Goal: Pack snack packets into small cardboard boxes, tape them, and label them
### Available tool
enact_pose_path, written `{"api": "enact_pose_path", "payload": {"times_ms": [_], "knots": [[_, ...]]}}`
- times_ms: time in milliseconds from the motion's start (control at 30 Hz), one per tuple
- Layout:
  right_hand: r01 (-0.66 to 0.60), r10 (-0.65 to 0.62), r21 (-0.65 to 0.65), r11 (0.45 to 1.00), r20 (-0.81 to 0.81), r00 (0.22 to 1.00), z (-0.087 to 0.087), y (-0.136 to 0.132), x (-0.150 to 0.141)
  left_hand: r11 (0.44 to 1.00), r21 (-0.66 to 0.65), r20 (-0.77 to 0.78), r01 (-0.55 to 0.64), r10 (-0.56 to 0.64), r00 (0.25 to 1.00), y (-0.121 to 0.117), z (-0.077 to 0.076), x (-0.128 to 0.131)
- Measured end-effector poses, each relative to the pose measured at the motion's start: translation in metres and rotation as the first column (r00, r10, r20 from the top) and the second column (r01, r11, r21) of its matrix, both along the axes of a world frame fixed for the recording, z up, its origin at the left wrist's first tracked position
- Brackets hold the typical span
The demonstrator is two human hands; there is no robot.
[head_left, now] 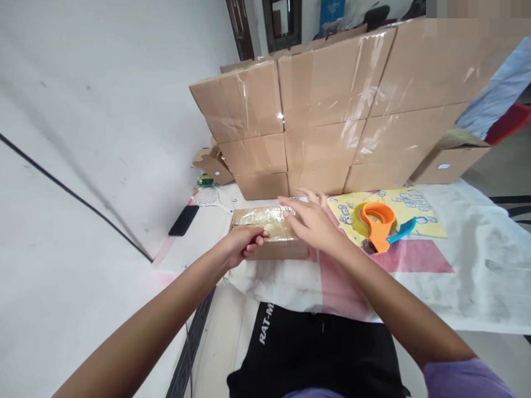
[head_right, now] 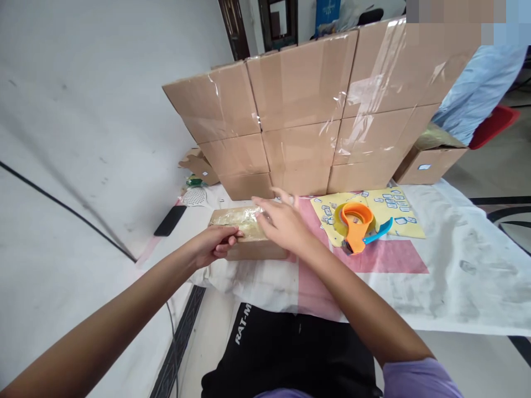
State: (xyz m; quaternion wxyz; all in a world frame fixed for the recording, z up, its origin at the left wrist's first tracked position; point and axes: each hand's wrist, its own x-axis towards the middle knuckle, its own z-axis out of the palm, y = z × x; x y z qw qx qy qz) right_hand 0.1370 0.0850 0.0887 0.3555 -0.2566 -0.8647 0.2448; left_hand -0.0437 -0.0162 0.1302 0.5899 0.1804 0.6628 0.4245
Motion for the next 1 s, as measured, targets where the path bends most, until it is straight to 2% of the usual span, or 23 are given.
{"api": "enact_pose_path", "payload": {"times_ms": [67,133,167,233,300,333,367,400,433,467,500,533,567,600,633,700,767,833,900,967,1000], "knots": [[-0.225,0.211,0.086,0.971,0.150,0.966,0.010,0.003,-0.010,1.000,-0.008,-0.006,-0.016,0.016,1.000,0.001,0.002,0.002],[-0.387,0.345,0.091,0.918,0.299,0.889,0.012,0.008,-0.022,0.999,0.006,-0.010,-0.050,0.050,0.999,-0.008,0.002,0.009],[-0.408,0.354,0.092,0.908,0.350,0.867,0.011,0.011,-0.026,0.997,0.021,-0.001,-0.074,0.074,0.997,-0.016,0.002,0.015],[-0.373,0.304,0.108,0.921,0.398,0.865,0.005,0.016,-0.033,0.991,0.075,0.053,-0.114,0.110,0.992,-0.040,-0.004,0.030],[-0.319,0.246,0.123,0.940,0.404,0.881,-0.001,0.017,-0.035,0.969,0.199,0.056,-0.146,0.137,0.989,-0.063,-0.014,0.043],[-0.302,0.230,0.127,0.945,0.401,0.887,-0.003,0.017,-0.035,0.939,0.308,-0.040,-0.154,0.175,0.984,-0.070,-0.021,0.046],[-0.298,0.224,0.132,0.945,0.401,0.888,-0.005,0.016,-0.034,0.896,0.425,-0.201,-0.129,0.233,0.952,-0.074,-0.029,0.048],[-0.300,0.224,0.138,0.944,0.399,0.889,-0.005,0.014,-0.033,0.851,0.522,-0.408,-0.050,0.300,0.862,-0.074,-0.037,0.046],[-0.300,0.225,0.141,0.943,0.393,0.892,-0.006,0.012,-0.032,0.823,0.561,-0.612,0.083,0.345,0.712,-0.070,-0.045,0.043],[-0.294,0.223,0.138,0.946,0.384,0.896,-0.005,0.010,-0.030,0.815,0.530,-0.774,0.235,0.352,0.527,-0.064,-0.054,0.038],[-0.284,0.219,0.127,0.950,0.374,0.901,-0.005,0.009,-0.028,0.816,0.443,-0.882,0.370,0.325,0.340,-0.058,-0.062,0.032],[-0.272,0.216,0.109,0.956,0.365,0.906,-0.004,0.008,-0.027,0.816,0.339,-0.941,0.467,0.285,0.185,-0.051,-0.070,0.027],[-0.262,0.215,0.088,0.961,0.357,0.909,-0.002,0.008,-0.026,0.812,0.253,-0.965,0.526,0.254,0.071,-0.047,-0.078,0.022],[-0.258,0.219,0.070,0.964,0.349,0.911,0.000,0.008,-0.025,0.808,0.203,-0.969,0.553,0.247,-0.005,-0.044,-0.086,0.018],[-0.255,0.221,0.057,0.965,0.342,0.913,0.001,0.008,-0.026,0.807,0.195,-0.962,0.558,0.267,-0.050,-0.043,-0.092,0.015],[-0.239,0.211,0.048,0.970,0.326,0.922,0.004,0.008,-0.029,0.797,0.244,-0.935,0.552,0.345,-0.084,-0.046,-0.101,0.011],[-0.191,0.173,0.040,0.981,0.280,0.944,0.004,0.006,-0.031,0.770,0.310,-0.903,0.558,0.422,-0.082,-0.049,-0.104,0.008],[-0.091,0.088,0.016,0.996,0.145,0.986,-0.003,0.001,-0.024,0.748,0.340,-0.885,0.569,0.459,-0.074,-0.050,-0.101,0.006],[0.039,-0.039,-0.009,0.999,-0.056,0.998,-0.018,-0.004,0.003,0.753,0.318,-0.886,0.576,0.453,-0.103,-0.046,-0.095,0.003],[0.207,-0.203,-0.004,0.978,-0.213,0.956,-0.037,-0.009,0.054,0.752,0.283,-0.877,0.595,0.455,-0.157,-0.039,-0.092,-0.001],[0.298,-0.285,0.021,0.954,-0.236,0.929,-0.047,-0.012,0.088,0.735,0.284,-0.862,0.616,0.477,-0.172,-0.035,-0.093,-0.003]]}}
